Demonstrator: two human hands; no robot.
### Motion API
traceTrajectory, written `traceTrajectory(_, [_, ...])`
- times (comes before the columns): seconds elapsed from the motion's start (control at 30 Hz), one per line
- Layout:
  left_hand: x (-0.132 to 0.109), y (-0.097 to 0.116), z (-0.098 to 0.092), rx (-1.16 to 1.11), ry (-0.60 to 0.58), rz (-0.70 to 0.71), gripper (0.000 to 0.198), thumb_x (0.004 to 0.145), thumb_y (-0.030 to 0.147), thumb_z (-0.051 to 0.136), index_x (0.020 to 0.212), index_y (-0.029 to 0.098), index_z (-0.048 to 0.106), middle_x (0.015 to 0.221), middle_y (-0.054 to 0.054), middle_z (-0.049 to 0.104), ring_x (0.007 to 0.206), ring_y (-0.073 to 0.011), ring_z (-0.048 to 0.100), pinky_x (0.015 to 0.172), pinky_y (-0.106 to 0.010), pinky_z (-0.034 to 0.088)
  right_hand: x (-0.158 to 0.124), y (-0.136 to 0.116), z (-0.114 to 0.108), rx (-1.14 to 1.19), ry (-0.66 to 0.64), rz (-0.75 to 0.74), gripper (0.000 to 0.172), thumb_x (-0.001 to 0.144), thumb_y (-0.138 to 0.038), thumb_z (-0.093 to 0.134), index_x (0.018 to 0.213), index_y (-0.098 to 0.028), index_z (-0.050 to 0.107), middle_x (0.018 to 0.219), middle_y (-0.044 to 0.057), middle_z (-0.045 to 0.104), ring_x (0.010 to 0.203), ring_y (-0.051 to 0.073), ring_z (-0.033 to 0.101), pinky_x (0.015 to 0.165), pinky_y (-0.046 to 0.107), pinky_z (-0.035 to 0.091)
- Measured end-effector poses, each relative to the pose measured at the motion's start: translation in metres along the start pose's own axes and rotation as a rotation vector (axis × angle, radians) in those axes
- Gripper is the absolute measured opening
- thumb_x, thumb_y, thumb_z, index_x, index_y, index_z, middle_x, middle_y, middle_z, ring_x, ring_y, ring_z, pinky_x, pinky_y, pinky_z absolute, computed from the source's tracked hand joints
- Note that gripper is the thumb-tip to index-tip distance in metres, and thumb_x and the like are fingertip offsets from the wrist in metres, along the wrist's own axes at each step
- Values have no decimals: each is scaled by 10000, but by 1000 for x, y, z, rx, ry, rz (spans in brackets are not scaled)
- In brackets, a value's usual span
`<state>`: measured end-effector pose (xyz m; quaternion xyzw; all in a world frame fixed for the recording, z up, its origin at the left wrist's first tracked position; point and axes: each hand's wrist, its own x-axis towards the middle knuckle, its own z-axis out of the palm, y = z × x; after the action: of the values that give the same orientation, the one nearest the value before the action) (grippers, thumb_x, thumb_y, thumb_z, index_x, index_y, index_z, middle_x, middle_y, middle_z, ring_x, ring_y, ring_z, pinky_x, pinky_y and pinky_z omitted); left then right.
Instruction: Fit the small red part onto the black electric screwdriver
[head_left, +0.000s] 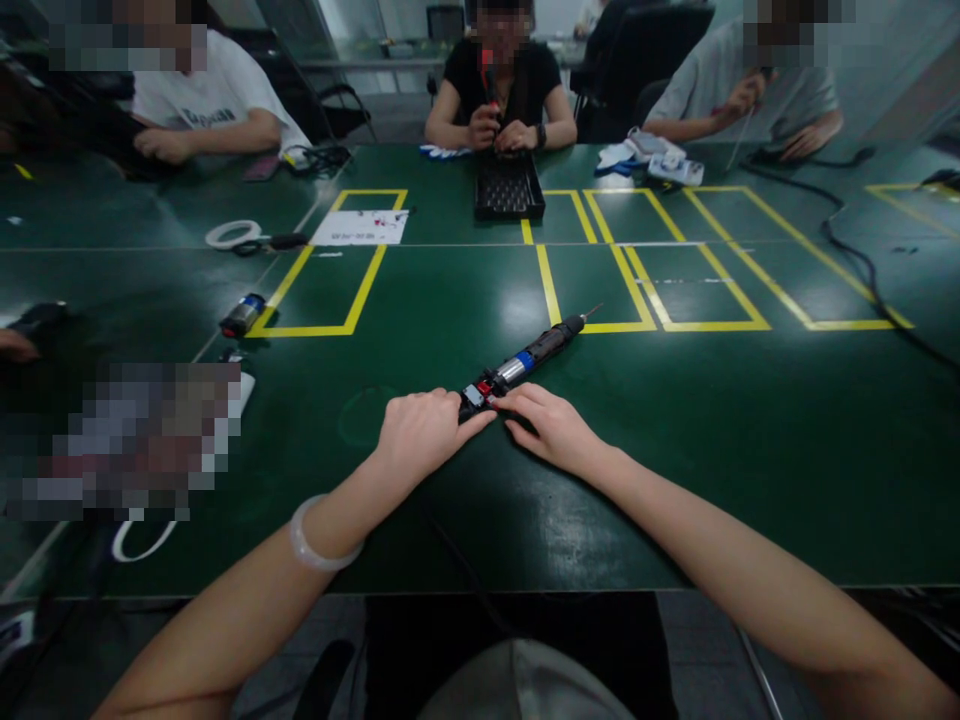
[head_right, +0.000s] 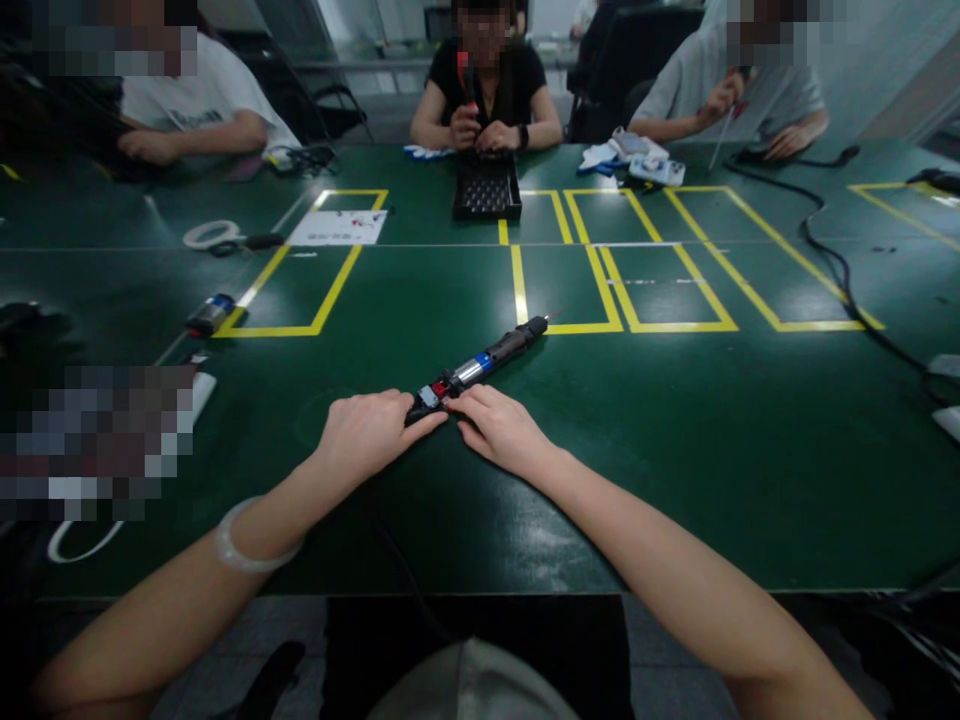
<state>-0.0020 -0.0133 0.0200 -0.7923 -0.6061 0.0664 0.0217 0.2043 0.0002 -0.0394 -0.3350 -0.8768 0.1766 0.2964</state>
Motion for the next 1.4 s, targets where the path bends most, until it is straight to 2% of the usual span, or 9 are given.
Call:
traceTrajectory(0.27, [11, -14, 6, 21, 15, -66, 823, 885, 800, 217, 936, 120, 678, 877, -186, 703, 818, -353, 688, 636, -340, 437, 3, -4, 3, 23, -33, 40, 416, 917, -157, 534, 1333, -169, 549, 1249, 130, 616, 1157, 255, 603, 992, 432, 542])
traceTrajectory(0.57, [20, -7, 11, 9, 4, -78, 846, 871, 813, 225, 982, 111, 684, 813, -187, 703, 789, -380, 691, 645, -380, 464, 3, -5, 3, 44, -29, 55, 442, 908, -172, 550, 1349, -153, 552, 1277, 137, 611, 1177, 260, 592, 1004, 435, 530])
traceTrajectory(0.77, [25, -13, 9, -1, -63, -106, 868, 861, 825, 211, 949, 143, 740, 856, -191, 719, 844, -386, 693, 688, -399, 482, 4, -8, 0, 52, -58, 83, 519, 908, -174, 558, 1422, -189, 487, 1318, 124, 605, 1174, 260, 594, 1010, 453, 517])
traceTrajectory(0.97, [26, -21, 8, 5, -78, -142, 905, 844, 845, 172, 987, 161, 747, 874, -184, 723, 854, -393, 688, 681, -406, 487, 1, -9, -5, 83, -73, 102, 480, 913, -160, 557, 1389, -198, 511, 1307, 122, 603, 1142, 242, 599, 1004, 446, 512])
traceTrajectory(1.17, [29, -45, 10, -15, -68, -226, 914, 814, 871, 176, 994, 179, 744, 889, -185, 724, 864, -389, 683, 690, -395, 481, -1, -9, -9, 100, -80, 97, 452, 921, -170, 557, 1369, -205, 511, 1316, 118, 582, 1131, 228, 601, 1003, 431, 513])
traceTrajectory(1.4, [45, -103, 18, -110, -94, -404, 927, 752, 912, 225, 963, 178, 751, 958, -228, 716, 883, -407, 666, 708, -431, 466, -2, -8, -10, 115, -81, 95, 445, 928, -171, 553, 1366, -230, 506, 1322, 111, 574, 1148, 228, 600, 998, 440, 515])
